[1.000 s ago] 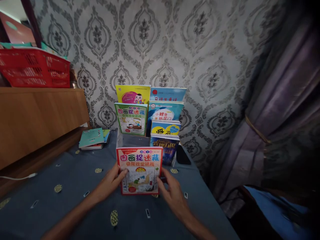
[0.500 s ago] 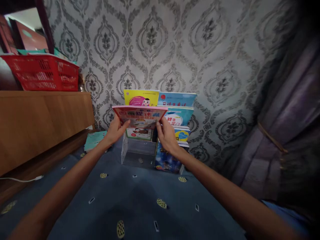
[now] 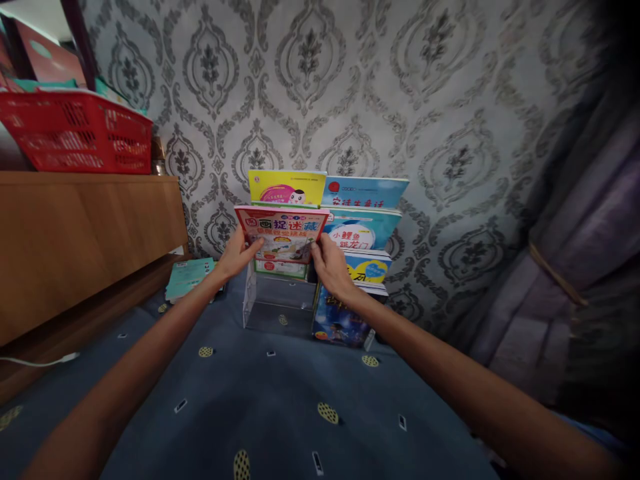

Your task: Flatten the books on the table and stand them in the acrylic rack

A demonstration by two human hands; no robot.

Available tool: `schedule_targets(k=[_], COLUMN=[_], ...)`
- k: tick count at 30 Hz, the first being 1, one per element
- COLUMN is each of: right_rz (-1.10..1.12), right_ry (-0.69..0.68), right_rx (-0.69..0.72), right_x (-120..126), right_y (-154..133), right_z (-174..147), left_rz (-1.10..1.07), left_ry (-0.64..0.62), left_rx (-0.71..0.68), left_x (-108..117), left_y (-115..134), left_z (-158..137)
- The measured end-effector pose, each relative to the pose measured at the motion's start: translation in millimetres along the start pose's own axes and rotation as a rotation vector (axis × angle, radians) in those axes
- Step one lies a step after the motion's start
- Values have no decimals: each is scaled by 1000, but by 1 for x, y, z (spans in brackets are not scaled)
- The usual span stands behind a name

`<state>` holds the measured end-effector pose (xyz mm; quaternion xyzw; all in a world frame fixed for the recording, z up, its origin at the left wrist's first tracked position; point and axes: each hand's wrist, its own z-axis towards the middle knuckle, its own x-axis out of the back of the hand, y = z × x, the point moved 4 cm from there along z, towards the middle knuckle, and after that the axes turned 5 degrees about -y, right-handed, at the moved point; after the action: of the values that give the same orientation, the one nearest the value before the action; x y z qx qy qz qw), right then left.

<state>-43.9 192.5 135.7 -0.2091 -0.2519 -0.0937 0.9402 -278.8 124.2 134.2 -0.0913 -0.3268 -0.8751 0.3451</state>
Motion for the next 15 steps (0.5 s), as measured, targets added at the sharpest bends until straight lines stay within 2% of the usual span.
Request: schedule_targets(k=[5, 9, 15], right_rz=[-66, -111, -24], right_ry=[-60, -133, -29], right_rx=[-74, -114, 9], right_x=[-7, -8, 3], right_y=[11, 12, 1], right_z=[5, 13, 21], left_rz=[12, 129, 350], left_ry=[-16, 7, 30], left_rx=[37, 104, 152], left_x=[-4, -3, -2], left_y=[-13, -16, -14], left_z=[-1, 4, 6])
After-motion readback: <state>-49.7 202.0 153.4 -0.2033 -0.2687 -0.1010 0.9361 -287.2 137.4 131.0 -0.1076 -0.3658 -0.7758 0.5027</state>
